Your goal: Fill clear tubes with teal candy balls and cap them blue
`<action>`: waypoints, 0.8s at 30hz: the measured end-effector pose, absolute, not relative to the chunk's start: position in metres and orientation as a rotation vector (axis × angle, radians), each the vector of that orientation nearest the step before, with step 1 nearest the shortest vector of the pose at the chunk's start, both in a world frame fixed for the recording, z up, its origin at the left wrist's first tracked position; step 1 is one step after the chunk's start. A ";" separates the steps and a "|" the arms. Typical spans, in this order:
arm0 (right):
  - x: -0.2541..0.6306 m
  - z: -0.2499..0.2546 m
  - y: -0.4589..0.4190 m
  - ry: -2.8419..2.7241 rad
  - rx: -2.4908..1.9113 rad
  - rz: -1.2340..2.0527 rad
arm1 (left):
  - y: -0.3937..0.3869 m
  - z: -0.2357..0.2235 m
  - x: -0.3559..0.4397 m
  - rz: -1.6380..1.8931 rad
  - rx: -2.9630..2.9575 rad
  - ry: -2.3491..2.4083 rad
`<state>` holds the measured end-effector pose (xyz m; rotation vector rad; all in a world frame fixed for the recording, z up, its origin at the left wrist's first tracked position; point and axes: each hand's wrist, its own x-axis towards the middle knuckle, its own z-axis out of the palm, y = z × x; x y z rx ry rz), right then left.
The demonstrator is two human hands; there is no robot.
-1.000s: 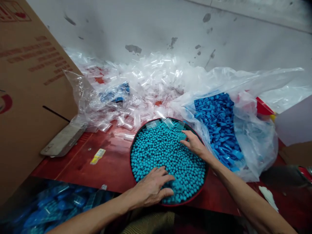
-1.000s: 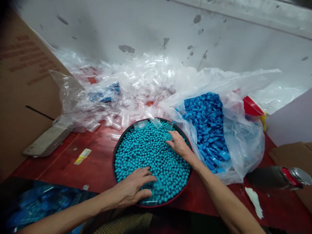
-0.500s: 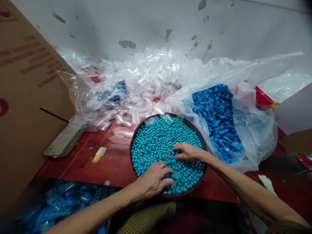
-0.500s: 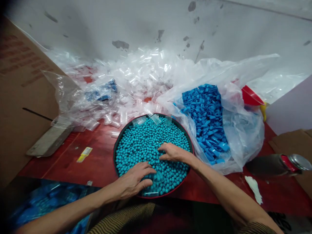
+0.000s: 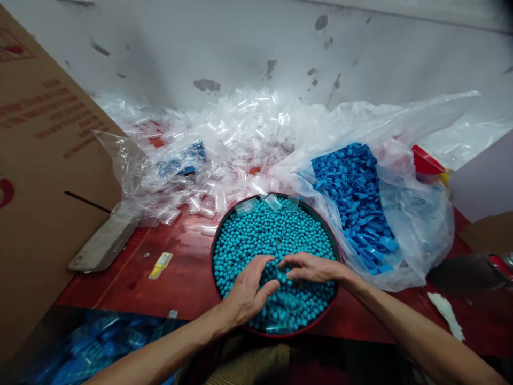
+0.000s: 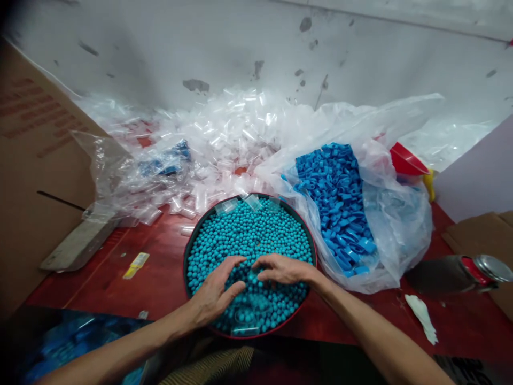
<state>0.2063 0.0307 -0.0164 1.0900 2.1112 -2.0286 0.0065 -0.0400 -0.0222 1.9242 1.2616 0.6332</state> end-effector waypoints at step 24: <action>0.189 -0.026 0.114 2.690 1.920 -0.373 | -0.041 -0.018 0.018 0.358 2.156 0.992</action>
